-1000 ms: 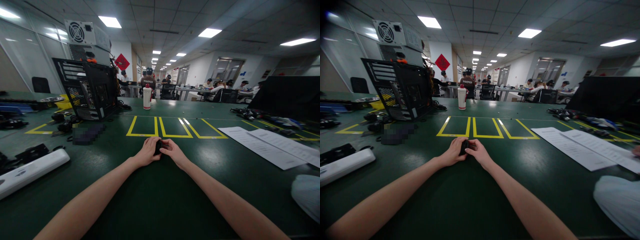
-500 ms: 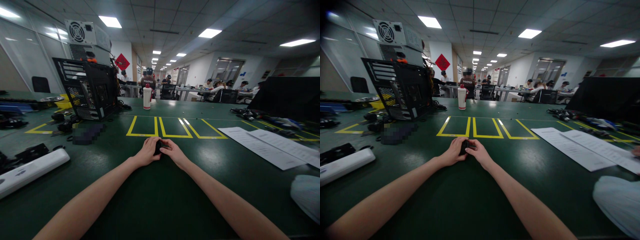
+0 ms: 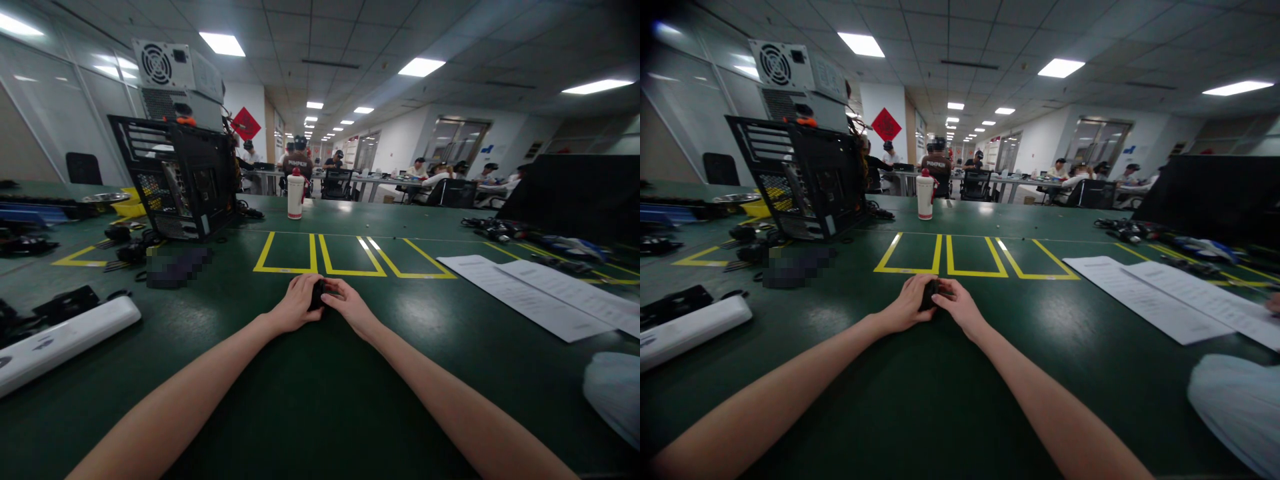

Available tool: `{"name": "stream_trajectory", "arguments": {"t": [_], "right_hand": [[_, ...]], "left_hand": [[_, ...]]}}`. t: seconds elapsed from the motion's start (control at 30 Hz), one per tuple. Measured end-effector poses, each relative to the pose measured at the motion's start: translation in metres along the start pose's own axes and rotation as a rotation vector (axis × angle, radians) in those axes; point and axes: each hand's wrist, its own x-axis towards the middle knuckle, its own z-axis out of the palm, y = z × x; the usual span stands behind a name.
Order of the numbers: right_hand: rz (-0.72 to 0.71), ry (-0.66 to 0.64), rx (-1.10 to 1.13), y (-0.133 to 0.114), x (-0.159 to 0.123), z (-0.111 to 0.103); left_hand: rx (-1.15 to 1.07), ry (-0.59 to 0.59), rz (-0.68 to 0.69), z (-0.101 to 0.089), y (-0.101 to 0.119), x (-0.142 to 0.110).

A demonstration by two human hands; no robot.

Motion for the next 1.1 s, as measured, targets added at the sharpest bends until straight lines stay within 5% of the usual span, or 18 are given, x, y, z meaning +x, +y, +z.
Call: {"name": "stream_trajectory", "arguments": {"t": [0.37, 1.1], "right_hand": [[-0.077, 0.019, 0.000, 0.0023, 0.0010, 0.0018], [-0.001, -0.033, 0.018, 0.0020, 0.0019, -0.0009]], "left_hand": [[0.001, 0.017, 0.016, 0.0017, -0.0012, 0.0000], [-0.002, 0.014, 0.013, 0.0014, -0.0013, 0.0002]]}}
